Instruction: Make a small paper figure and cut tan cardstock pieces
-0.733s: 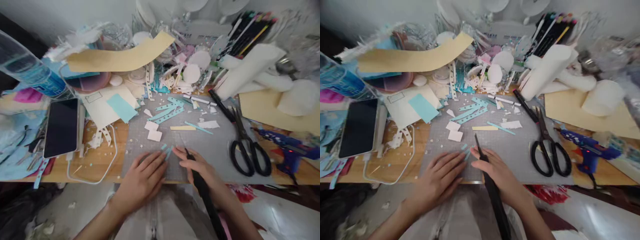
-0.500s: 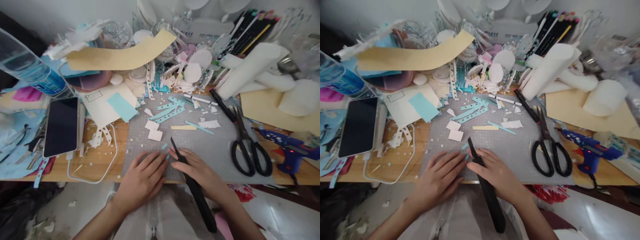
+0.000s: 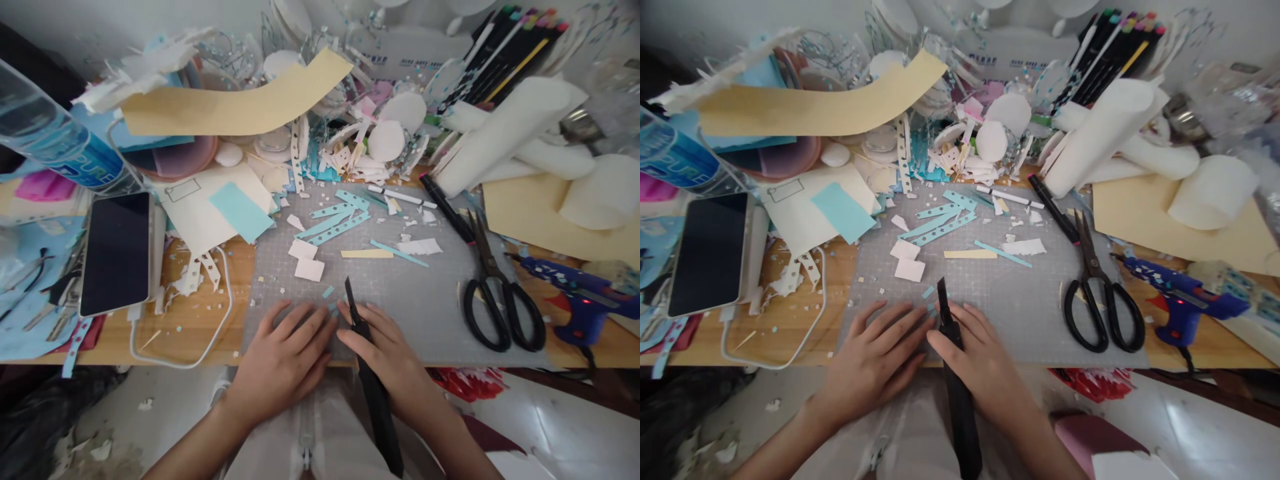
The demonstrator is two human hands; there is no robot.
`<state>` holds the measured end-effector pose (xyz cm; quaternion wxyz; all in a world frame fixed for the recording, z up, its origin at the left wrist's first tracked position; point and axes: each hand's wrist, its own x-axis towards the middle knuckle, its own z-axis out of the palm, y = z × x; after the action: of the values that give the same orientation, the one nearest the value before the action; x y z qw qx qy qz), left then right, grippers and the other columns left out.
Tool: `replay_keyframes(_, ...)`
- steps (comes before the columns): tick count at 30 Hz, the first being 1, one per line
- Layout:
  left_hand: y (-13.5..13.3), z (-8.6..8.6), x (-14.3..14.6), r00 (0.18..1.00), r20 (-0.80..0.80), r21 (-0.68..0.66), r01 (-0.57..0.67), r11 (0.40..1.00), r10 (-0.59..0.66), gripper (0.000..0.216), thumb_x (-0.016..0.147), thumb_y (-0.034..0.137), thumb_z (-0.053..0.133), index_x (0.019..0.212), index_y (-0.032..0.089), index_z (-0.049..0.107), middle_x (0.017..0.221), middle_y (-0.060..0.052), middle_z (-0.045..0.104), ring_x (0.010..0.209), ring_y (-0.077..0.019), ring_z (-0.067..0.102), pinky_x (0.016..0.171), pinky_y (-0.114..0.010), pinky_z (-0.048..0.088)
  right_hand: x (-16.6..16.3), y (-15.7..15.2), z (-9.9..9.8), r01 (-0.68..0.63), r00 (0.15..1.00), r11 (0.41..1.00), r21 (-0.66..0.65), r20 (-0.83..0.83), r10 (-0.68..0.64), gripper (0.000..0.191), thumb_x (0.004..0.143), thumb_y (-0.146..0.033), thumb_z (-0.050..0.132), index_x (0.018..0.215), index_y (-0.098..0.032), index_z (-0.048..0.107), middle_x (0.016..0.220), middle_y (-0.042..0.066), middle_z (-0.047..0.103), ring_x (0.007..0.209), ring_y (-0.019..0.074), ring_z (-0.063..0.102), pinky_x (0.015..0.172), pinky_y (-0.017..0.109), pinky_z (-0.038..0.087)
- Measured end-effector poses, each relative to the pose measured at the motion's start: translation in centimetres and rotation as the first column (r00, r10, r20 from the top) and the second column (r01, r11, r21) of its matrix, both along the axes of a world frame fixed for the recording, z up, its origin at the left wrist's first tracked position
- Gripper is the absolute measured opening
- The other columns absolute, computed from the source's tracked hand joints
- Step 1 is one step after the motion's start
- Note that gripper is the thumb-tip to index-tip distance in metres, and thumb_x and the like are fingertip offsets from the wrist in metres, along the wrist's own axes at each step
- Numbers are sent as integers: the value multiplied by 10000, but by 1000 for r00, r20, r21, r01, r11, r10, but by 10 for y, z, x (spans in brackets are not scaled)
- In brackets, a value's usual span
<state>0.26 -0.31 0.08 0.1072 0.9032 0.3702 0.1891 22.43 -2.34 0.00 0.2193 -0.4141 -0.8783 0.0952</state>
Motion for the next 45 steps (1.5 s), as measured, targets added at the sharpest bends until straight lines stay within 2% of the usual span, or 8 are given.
replay_keyframes(4,0,0,2,1000,6,12,-18,1000,18,357,971,275,552,1308,176,610,1329,-7,674,1217,-246,563,1164,-458,228,5,-5,-2,21,1000,1000,-21,-20,-22,299,993,-75,367,1224,-173,530,1358,165,595,1357,247,465,1106,471,435)
replay_keyframes(13,-1,-1,2,1000,19,49,-13,999,12,362,964,256,551,1301,143,619,1314,-21,682,1179,-245,575,1152,-460,250,21,14,1,-112,993,987,-115,-39,109,339,968,-47,379,1226,-223,510,1469,132,514,1445,236,361,1119,501,415)
replay_keyframes(19,-1,-2,2,999,36,89,-31,996,28,328,966,248,543,1251,122,645,1211,-37,725,1089,-218,606,1141,-435,273,26,15,-1,-133,991,980,-149,-7,134,398,947,-16,369,1294,-173,484,1517,170,450,1458,236,338,1153,523,364)
replay_keyframes(25,0,1,4,999,17,84,-36,996,34,343,961,256,529,1254,117,641,1154,-48,730,1063,-212,617,1124,-430,307,23,3,-5,-59,998,992,-116,-46,54,353,948,-14,390,1233,-182,513,1483,169,488,1419,254,400,1126,511,395)
replay_keyframes(29,0,4,6,998,-41,45,-48,998,50,398,964,275,505,1314,115,606,1184,-65,707,1074,-225,600,1112,-433,305,20,14,-2,2,994,985,-171,-103,-20,374,927,-53,433,1240,-230,535,1395,116,572,1375,281,447,1079,523,445)
replay_keyframes(33,-1,4,7,995,-79,34,-65,997,68,449,967,302,474,1360,108,572,1195,-80,693,1069,-241,582,1112,-447,285,14,30,1,-4,989,988,-155,-144,-19,393,914,-85,453,1256,-255,544,1319,102,613,1273,294,533,1010,510,499)
replay_keyframes(39,-2,4,7,992,-98,32,-80,996,83,474,969,319,458,1376,95,554,1193,-93,691,1088,-248,572,1106,-461,278,10,33,2,31,996,989,-142,-73,-42,310,917,-95,462,1160,-242,587,1143,98,652,1133,294,586,945,475,521)
replay_keyframes(45,-1,4,7,995,-84,52,-53,997,57,438,984,298,457,1365,109,560,1326,-88,658,1177,-232,568,1111,-445,293,9,16,-6,69,986,993,-96,-143,-83,368,939,-67,447,1252,-234,548,1326,126,586,1249,287,532,988,505,499)
